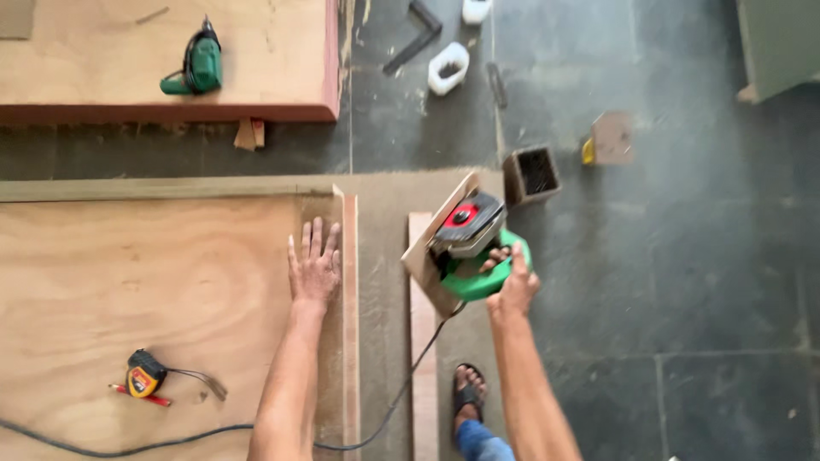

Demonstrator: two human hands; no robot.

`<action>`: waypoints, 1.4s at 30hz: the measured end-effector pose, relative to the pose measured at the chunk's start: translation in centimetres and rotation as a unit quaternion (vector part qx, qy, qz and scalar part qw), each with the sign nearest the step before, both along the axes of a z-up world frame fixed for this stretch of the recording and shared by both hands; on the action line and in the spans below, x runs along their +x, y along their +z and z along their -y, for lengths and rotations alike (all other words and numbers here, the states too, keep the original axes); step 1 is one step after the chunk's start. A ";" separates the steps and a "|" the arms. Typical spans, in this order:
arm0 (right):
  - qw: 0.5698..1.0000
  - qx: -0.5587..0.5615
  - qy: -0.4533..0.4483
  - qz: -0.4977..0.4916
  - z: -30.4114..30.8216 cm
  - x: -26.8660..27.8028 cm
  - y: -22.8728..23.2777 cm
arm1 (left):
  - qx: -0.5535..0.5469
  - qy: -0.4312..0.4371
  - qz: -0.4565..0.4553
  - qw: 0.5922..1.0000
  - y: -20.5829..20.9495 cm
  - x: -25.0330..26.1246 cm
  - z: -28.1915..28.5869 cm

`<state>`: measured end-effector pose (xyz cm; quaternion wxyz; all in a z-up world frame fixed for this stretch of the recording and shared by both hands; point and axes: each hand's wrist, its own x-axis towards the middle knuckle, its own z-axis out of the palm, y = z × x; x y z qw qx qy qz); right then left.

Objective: The person measures and marks a large plywood sheet with a tape measure and pencil, then uses a circular saw to cut along the marked line. They reposition the wood and repeat the measuring and cutting process.

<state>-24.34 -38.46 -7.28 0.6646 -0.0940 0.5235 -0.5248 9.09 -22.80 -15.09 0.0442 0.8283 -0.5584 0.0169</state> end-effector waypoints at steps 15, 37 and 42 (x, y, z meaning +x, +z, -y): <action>0.997 0.052 0.048 0.039 -3.6 -1.5 19.5 | -0.208 0.455 -0.635 0.588 20.4 -26.2 -4.1; 0.925 0.176 0.336 0.005 -16.0 -2.5 28.6 | -0.209 0.453 -0.469 0.729 36.0 -23.8 -8.8; 0.757 -0.198 0.407 -0.471 -16.9 -6.7 30.3 | -0.149 0.458 -0.372 0.794 36.5 -23.9 -8.6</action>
